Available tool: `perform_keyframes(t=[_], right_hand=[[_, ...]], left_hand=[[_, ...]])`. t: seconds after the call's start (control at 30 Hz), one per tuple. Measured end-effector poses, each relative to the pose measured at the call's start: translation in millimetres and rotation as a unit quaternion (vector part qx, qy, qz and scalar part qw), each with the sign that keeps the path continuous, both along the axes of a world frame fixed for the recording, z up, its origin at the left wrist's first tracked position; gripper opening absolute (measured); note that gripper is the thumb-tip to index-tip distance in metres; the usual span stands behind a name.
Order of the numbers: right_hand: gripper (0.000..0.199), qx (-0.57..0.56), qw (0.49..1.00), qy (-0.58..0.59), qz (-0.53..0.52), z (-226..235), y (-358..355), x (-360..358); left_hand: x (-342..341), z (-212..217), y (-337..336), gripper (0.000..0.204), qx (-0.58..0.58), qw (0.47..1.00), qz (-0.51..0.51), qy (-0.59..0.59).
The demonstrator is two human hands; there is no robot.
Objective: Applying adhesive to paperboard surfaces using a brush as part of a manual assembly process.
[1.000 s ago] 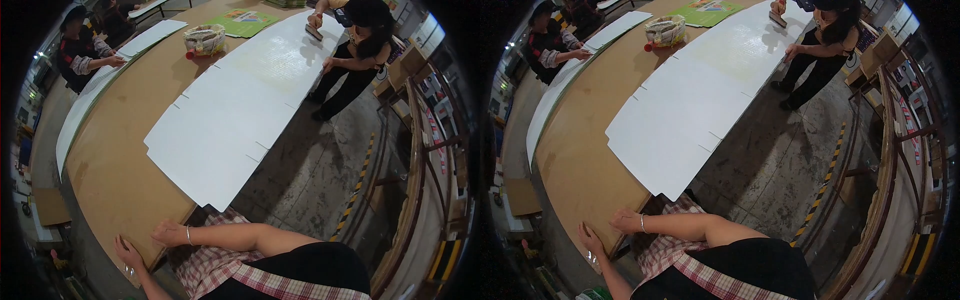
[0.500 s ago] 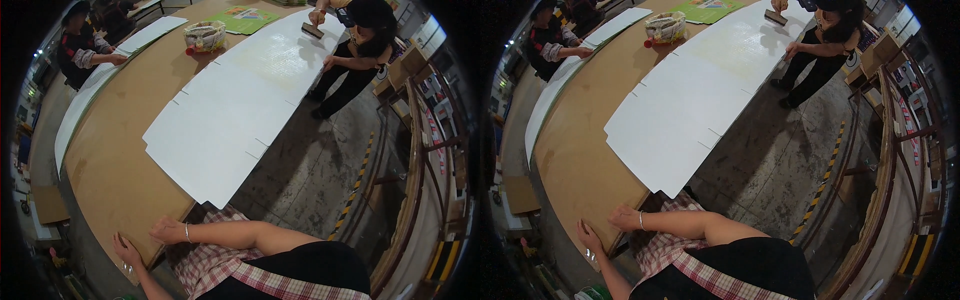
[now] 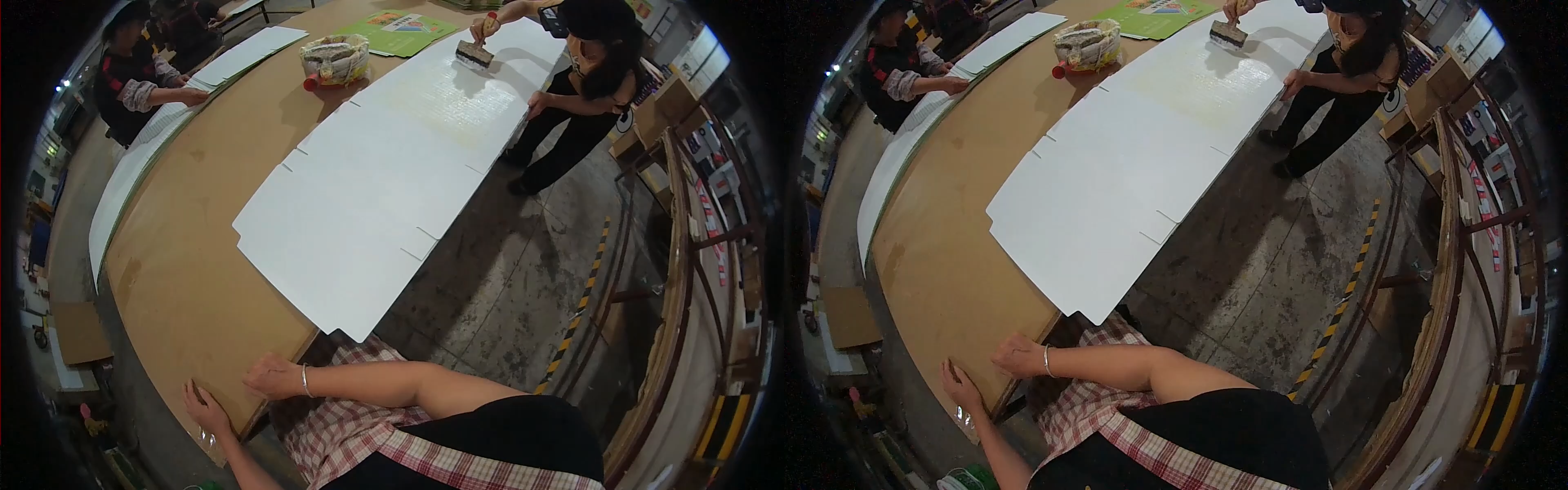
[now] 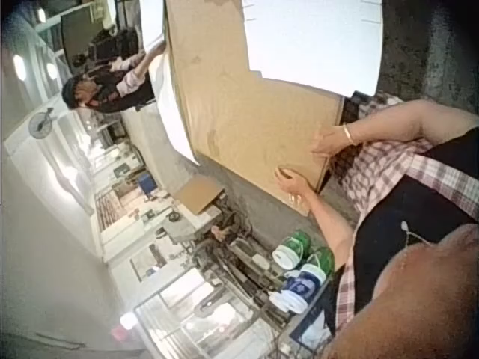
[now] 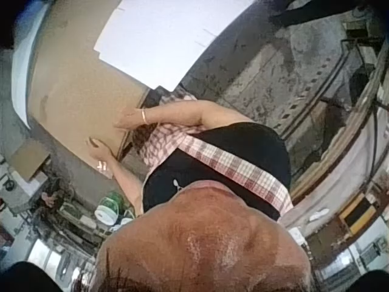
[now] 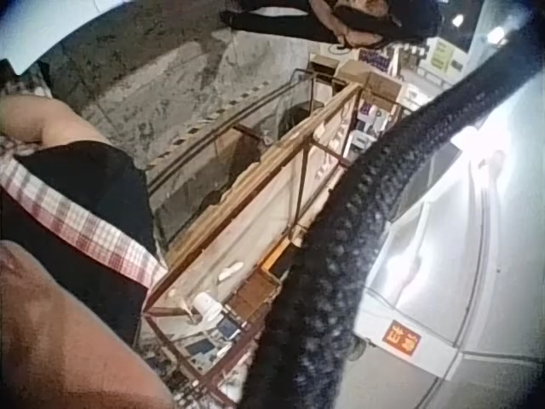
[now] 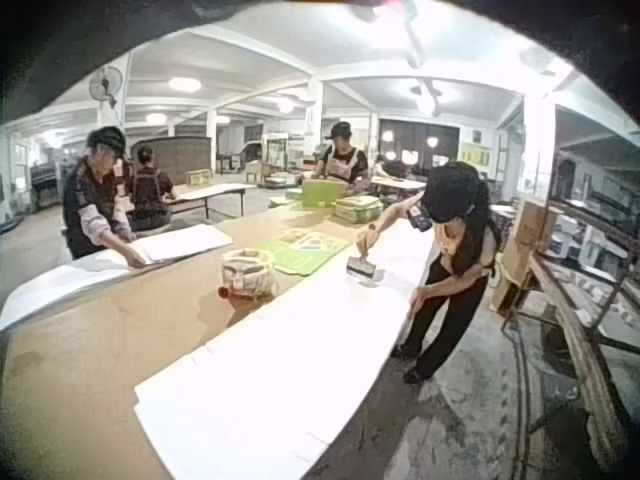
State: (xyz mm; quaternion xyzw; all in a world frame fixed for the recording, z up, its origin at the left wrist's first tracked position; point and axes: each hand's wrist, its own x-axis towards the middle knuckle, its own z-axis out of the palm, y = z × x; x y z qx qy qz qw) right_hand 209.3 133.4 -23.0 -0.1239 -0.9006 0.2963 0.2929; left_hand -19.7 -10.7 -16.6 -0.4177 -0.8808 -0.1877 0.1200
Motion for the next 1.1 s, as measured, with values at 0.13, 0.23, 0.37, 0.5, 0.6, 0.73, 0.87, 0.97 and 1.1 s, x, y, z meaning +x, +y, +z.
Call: perform_keyframes(t=[0.13,0.23,0.37,0.5,0.6,0.73,0.87,0.97,1.1], right_hand=[[0.024,0.001,1.0,0.011,-0.004,-1.8,-0.4,0.1],[0.024,0.003,1.0,-0.009,-0.002,-1.2,-0.6,-0.5],[0.025,0.011,1.0,0.029,-0.003,1.8,1.6,1.0],[0.025,0.002,1.0,0.004,0.002,5.1,2.1,3.6],[0.025,0.001,1.0,-0.01,0.002,5.2,1.2,3.8],[0.025,-0.004,1.0,0.011,0.003,2.6,1.6,1.5],[0.026,0.001,1.0,-0.001,0.005,1.5,1.0,2.1],[0.025,-0.002,1.0,0.019,0.002,2.0,1.4,2.4],[0.025,-0.003,1.0,0.003,0.008,1.3,1.6,1.9]], left_hand=[[-0.6,-1.1,0.1,0.037,0.003,1.0,-0.001,0.0],[-1.8,-2.0,0.2,0.037,0.005,1.0,0.0,-0.005],[-2.2,-2.1,-0.1,0.037,0.005,1.0,0.001,0.004],[-1.7,-1.6,-0.2,0.037,0.006,1.0,-0.003,0.012],[-1.3,-1.5,-0.1,0.037,0.0,1.0,0.004,0.013],[-0.8,-1.8,0.2,0.038,-0.001,1.0,0.006,0.006],[-1.7,-2.4,0.4,0.038,0.008,1.0,0.004,0.001],[-2.0,-1.3,0.7,0.038,0.007,1.0,-0.001,-0.006],[-0.6,1.2,1.3,0.038,0.004,1.0,-0.003,-0.002]])
